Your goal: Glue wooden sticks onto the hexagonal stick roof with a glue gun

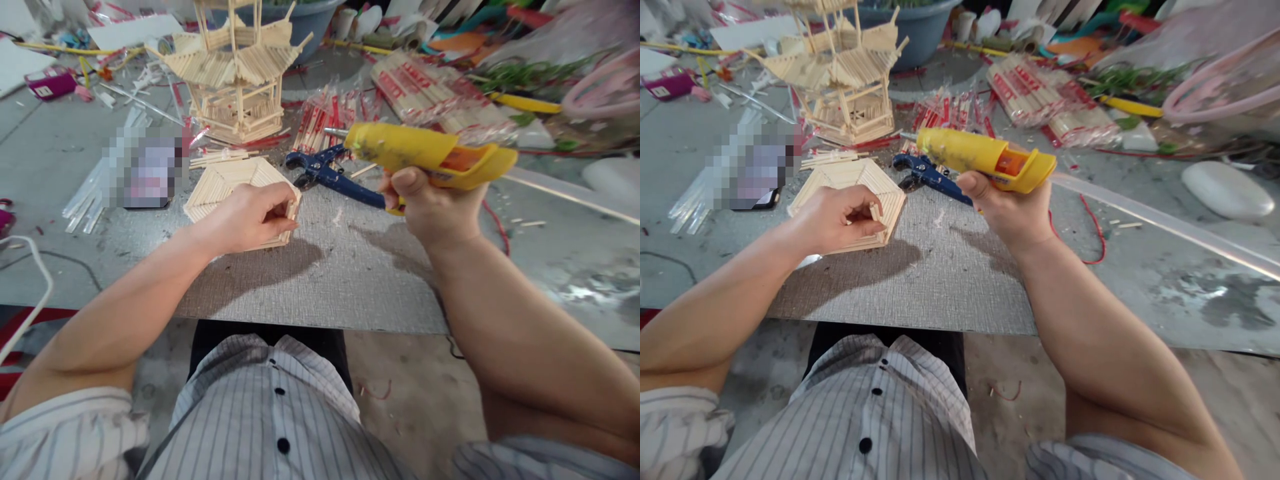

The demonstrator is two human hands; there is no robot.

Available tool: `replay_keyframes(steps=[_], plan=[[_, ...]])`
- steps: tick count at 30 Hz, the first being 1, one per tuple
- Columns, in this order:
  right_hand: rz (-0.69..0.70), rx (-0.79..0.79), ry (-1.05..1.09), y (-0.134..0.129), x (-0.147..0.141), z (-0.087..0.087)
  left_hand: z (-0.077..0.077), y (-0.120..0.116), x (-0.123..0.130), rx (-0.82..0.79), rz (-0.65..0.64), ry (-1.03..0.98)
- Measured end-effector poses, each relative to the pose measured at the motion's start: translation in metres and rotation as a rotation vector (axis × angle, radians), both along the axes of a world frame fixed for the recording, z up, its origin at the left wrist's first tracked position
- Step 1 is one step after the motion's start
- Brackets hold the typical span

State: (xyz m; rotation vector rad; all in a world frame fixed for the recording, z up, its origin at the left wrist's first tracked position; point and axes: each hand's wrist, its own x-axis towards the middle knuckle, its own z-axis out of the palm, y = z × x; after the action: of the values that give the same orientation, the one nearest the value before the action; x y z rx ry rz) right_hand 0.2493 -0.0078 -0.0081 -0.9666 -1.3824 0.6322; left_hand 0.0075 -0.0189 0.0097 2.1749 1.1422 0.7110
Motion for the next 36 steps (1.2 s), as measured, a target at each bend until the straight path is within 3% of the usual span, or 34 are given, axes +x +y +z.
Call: replay_keyframes(steps=[15,36], plan=[[-0.001,-0.12,0.024,-0.0004,0.0006,-0.0002,0.0021,-0.0005,-0.0037,0.209,-0.138,0.123],[0.013,-0.191,-0.021,-0.0058,0.0004,0.0038,-0.0031,0.003,-0.0035,0.312,-0.122,0.198]])
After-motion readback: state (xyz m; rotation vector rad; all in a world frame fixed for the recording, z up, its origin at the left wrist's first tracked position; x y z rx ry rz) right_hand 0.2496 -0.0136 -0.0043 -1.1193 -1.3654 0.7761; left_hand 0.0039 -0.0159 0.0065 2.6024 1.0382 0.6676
